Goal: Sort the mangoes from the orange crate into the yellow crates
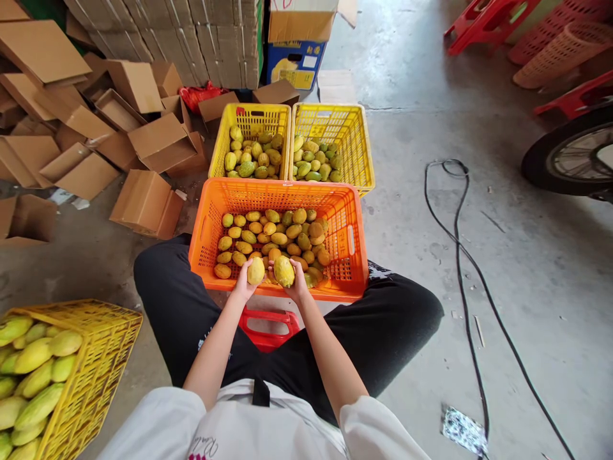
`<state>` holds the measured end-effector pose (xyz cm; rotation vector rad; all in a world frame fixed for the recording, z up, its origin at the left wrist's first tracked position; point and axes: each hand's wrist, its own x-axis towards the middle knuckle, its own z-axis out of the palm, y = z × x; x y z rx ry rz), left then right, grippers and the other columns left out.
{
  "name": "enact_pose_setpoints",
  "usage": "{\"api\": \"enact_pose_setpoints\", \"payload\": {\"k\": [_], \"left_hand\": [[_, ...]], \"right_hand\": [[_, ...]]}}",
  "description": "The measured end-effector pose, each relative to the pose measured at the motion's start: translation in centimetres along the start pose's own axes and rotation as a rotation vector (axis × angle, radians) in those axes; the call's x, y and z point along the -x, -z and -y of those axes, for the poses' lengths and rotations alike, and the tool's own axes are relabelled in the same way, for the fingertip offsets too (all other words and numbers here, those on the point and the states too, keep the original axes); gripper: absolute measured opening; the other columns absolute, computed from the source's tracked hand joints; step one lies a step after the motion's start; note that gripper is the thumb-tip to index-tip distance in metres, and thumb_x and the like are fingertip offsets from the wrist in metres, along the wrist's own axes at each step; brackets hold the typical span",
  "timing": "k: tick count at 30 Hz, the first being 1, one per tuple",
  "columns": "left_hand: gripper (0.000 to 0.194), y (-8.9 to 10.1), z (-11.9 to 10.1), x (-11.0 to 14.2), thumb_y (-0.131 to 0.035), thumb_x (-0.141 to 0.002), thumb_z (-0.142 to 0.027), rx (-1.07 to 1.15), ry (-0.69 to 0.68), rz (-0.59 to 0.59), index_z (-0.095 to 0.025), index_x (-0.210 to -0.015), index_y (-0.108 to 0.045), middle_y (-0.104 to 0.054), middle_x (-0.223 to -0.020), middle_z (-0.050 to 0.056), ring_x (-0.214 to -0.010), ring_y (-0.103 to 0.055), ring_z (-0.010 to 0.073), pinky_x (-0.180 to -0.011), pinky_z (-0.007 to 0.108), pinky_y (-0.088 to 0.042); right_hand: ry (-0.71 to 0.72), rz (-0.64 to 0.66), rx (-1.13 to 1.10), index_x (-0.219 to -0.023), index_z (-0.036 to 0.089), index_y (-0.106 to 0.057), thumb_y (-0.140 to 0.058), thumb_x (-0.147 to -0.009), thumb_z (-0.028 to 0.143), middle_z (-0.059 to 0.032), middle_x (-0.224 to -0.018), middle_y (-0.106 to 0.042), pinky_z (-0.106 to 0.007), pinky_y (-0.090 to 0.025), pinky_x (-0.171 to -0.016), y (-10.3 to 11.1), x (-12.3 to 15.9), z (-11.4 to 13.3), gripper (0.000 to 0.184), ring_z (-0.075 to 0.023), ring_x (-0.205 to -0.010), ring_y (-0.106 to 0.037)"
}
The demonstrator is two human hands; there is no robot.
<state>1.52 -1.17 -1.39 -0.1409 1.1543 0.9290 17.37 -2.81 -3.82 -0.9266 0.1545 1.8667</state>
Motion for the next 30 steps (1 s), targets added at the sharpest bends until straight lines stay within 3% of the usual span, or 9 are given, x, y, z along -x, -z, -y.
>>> {"api": "enact_pose_setpoints", "payload": {"k": [5,9,15,19,23,30], "left_hand": [[0.034,0.0,-0.2,0.0,-0.059,-0.092,-0.044,0.045,0.032,0.015,-0.016,-0.107,-0.071,-0.072,-0.079,0.009,-0.07,-0.069,0.0191,-0.064,0.029,-0.059],[0.037,0.1,-0.2,0.2,-0.06,-0.093,-0.049,0.076,0.018,0.038,-0.016,-0.108,-0.069,-0.073,-0.08,0.008,-0.069,-0.07,0.0185,-0.067,0.031,-0.06],[0.033,0.2,0.1,0.3,-0.077,-0.082,-0.036,0.007,-0.029,0.044,-0.017,-0.109,-0.068,-0.074,-0.087,0.007,-0.075,-0.071,0.018,-0.077,0.033,-0.061],[0.022,0.2,0.2,0.2,-0.069,-0.086,-0.034,0.039,-0.037,0.035,-0.017,-0.101,-0.069,-0.075,-0.091,0.008,-0.082,-0.071,0.0185,-0.079,0.032,-0.06],[0.026,0.3,0.1,-0.2,-0.059,-0.091,-0.042,0.068,-0.026,-0.018,-0.019,-0.095,-0.069,-0.07,-0.078,0.006,-0.073,-0.068,0.0171,-0.07,0.029,-0.058],[0.04,0.6,0.2,-0.4,-0.058,-0.089,-0.044,0.073,0.019,0.049,-0.017,-0.117,-0.069,-0.074,-0.086,0.01,-0.08,-0.073,0.0224,-0.07,0.033,-0.059]], "right_hand": [[0.021,-0.011,-0.007,-0.098,0.021,-0.068,-0.07,-0.086,0.035,-0.0071,-0.085,-0.08,-0.039,-0.068,-0.078,0.2,-0.1,-0.3,0.019,-0.0274,-0.093,-0.08],[0.048,0.001,-0.037,-0.1,0.022,-0.068,-0.071,-0.084,0.029,-0.0065,-0.091,-0.08,-0.038,-0.068,-0.082,0.6,-0.2,-0.3,0.018,-0.0243,-0.095,-0.079],[0.025,0.017,-0.13,-0.101,0.019,-0.07,-0.065,-0.079,0.041,-0.0131,-0.097,-0.08,-0.048,-0.066,-0.088,1.4,-0.3,0.3,0.031,-0.0307,-0.103,-0.077],[0.06,0.04,-0.156,-0.106,0.019,-0.07,-0.062,-0.076,0.039,-0.0126,-0.102,-0.08,-0.049,-0.066,-0.087,1.3,0.0,0.5,0.037,-0.0317,-0.106,-0.076],[0.071,0.02,-0.184,-0.109,0.023,-0.069,-0.058,-0.079,0.036,-0.0088,-0.107,-0.08,-0.044,-0.067,-0.081,0.8,0.4,0.6,0.035,-0.0281,-0.101,-0.077],[0.046,-0.005,-0.175,-0.105,0.023,-0.069,-0.066,-0.085,0.042,-0.0072,-0.098,-0.08,-0.039,-0.068,-0.078,1.4,-0.1,0.7,0.028,-0.0242,-0.089,-0.078]]}}
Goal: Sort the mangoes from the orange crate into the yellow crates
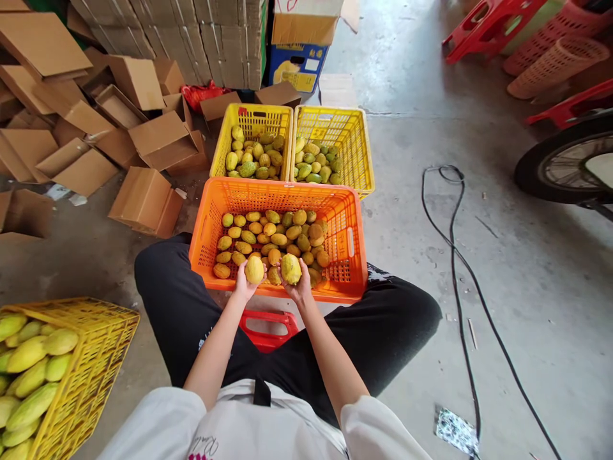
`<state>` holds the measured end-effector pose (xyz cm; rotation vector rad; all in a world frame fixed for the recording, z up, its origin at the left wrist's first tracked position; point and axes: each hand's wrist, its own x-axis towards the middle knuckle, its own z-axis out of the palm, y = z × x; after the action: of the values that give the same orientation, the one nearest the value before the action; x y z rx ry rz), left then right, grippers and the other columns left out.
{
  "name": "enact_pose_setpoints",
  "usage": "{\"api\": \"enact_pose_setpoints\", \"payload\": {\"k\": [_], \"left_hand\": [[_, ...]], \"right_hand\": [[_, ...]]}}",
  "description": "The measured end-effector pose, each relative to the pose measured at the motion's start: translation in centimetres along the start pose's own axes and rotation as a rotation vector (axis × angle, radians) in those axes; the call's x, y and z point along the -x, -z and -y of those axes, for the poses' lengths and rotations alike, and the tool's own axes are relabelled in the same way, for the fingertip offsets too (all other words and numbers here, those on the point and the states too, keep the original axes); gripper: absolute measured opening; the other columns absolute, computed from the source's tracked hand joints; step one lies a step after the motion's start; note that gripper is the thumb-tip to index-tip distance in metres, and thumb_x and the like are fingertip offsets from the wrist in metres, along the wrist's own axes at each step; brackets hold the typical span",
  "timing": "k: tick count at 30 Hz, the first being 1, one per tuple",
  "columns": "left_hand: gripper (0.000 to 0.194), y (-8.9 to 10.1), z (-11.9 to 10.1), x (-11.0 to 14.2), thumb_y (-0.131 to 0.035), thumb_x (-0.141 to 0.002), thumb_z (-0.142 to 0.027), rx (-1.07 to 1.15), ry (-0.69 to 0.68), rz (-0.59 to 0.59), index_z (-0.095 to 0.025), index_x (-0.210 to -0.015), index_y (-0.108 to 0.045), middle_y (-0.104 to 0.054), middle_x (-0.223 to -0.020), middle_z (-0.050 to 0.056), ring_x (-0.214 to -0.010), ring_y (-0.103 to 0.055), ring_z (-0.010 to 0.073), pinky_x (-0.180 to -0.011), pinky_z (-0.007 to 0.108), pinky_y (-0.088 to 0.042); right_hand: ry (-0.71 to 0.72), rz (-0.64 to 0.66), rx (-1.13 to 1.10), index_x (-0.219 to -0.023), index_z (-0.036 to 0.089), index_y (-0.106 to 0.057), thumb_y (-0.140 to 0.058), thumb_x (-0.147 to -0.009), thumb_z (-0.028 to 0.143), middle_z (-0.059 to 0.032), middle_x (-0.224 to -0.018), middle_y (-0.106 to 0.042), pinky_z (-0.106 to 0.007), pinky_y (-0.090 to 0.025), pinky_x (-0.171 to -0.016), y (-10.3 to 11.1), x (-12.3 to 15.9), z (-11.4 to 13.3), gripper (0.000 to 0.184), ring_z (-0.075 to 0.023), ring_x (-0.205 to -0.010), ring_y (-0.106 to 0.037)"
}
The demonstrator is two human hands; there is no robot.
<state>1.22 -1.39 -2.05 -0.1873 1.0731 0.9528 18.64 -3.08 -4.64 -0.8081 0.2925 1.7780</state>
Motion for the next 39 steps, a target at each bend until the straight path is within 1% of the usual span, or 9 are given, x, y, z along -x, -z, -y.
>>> {"api": "enact_pose_setpoints", "payload": {"k": [3,8,14,18,23,26,31,36,39], "left_hand": [[0.039,0.0,0.0,0.1,-0.056,-0.092,-0.042,0.029,0.003,-0.007,-0.017,-0.119,-0.068,-0.075,-0.089,0.011,-0.083,-0.074,0.0228,-0.072,0.034,-0.06],[0.029,-0.3,0.1,0.2,-0.064,-0.092,-0.042,0.023,-0.023,-0.033,-0.017,-0.105,-0.068,-0.074,-0.084,0.008,-0.076,-0.072,0.0187,-0.067,0.029,-0.058],[0.028,-0.3,0.5,0.1,-0.083,-0.076,-0.025,-0.091,-0.072,-0.061,-0.017,-0.097,-0.066,-0.074,-0.083,0.006,-0.079,-0.072,0.0187,-0.071,0.029,-0.058],[0.024,-0.5,0.4,0.1,-0.08,-0.077,-0.029,-0.078,-0.075,-0.069,-0.018,-0.091,-0.064,-0.072,-0.082,0.005,-0.076,-0.07,0.017,-0.069,0.027,-0.057],[0.031,-0.5,0.5,0.1,-0.082,-0.07,-0.024,-0.106,-0.142,-0.119,-0.022,-0.084,-0.055,-0.067,-0.078,-0.003,-0.069,-0.065,0.0127,-0.064,0.023,-0.054],[0.029,-0.6,0.4,0.1,-0.081,-0.071,-0.026,-0.138,-0.123,-0.094,-0.021,-0.087,-0.059,-0.068,-0.079,-0.001,-0.068,-0.064,0.0127,-0.061,0.022,-0.051],[0.023,-0.8,0.1,0.2,-0.071,-0.081,-0.032,-0.096,-0.025,-0.092,-0.017,-0.098,-0.066,-0.071,-0.081,0.004,-0.073,-0.069,0.0173,-0.063,0.026,-0.054],[0.022,-0.9,0.0,0.3,-0.066,-0.085,-0.031,-0.058,-0.023,-0.087,-0.016,-0.101,-0.067,-0.072,-0.079,0.005,-0.073,-0.07,0.0182,-0.065,0.028,-0.056],[0.021,-0.8,0.0,0.3,-0.065,-0.085,-0.031,-0.056,-0.03,-0.092,-0.016,-0.1,-0.067,-0.072,-0.08,0.005,-0.071,-0.07,0.0174,-0.065,0.027,-0.056]], "right_hand": [[0.04,-0.052,0.039,-0.096,0.024,-0.067,-0.068,-0.087,0.046,-0.0044,-0.085,-0.079,-0.039,-0.069,-0.079,0.3,-0.3,-0.1,0.024,-0.0228,-0.082,-0.078],[0.085,-0.067,0.056,-0.092,0.025,-0.067,-0.067,-0.085,0.038,-0.0048,-0.088,-0.079,-0.042,-0.068,-0.085,-0.3,-0.1,-0.5,0.015,-0.0251,-0.094,-0.079],[0.02,-0.048,0.031,-0.091,0.022,-0.069,-0.06,-0.078,0.048,-0.0107,-0.087,-0.079,-0.048,-0.068,-0.082,-0.9,0.5,-0.4,0.03,-0.0323,-0.104,-0.077],[-0.032,0.019,0.071,-0.094,0.021,-0.07,-0.059,-0.076,0.047,-0.0116,-0.088,-0.08,-0.048,-0.067,-0.08,-0.9,0.7,-0.4,0.033,-0.0333,-0.105,-0.076],[-0.013,0.046,0.112,-0.097,0.02,-0.072,-0.067,-0.081,0.046,-0.0103,-0.093,-0.081,-0.034,-0.067,-0.07,-0.6,0.5,-0.6,0.031,-0.0261,-0.09,-0.079],[-0.001,0.02,0.116,-0.096,0.022,-0.072,-0.074,-0.081,0.044,-0.0071,-0.089,-0.081,-0.029,-0.066,-0.07,-0.2,0.0,-0.9,0.027,-0.0226,-0.085,-0.078],[-0.006,-0.039,0.129,-0.093,0.024,-0.071,-0.078,-0.077,0.035,-0.0035,-0.082,-0.079,-0.034,-0.068,-0.075,0.2,-0.3,-1.2,0.021,-0.0246,-0.09,-0.078],[-0.064,-0.001,0.097,-0.093,0.02,-0.07,-0.066,-0.078,0.046,-0.0091,-0.082,-0.078,-0.041,-0.068,-0.075,-0.4,0.0,-0.8,0.03,-0.0292,-0.094,-0.078],[-0.032,0.006,0.09,-0.093,0.017,-0.07,-0.063,-0.077,0.047,-0.0122,-0.085,-0.078,-0.039,-0.067,-0.073,-0.5,0.0,-0.8,0.034,-0.0301,-0.095,-0.077]]}}
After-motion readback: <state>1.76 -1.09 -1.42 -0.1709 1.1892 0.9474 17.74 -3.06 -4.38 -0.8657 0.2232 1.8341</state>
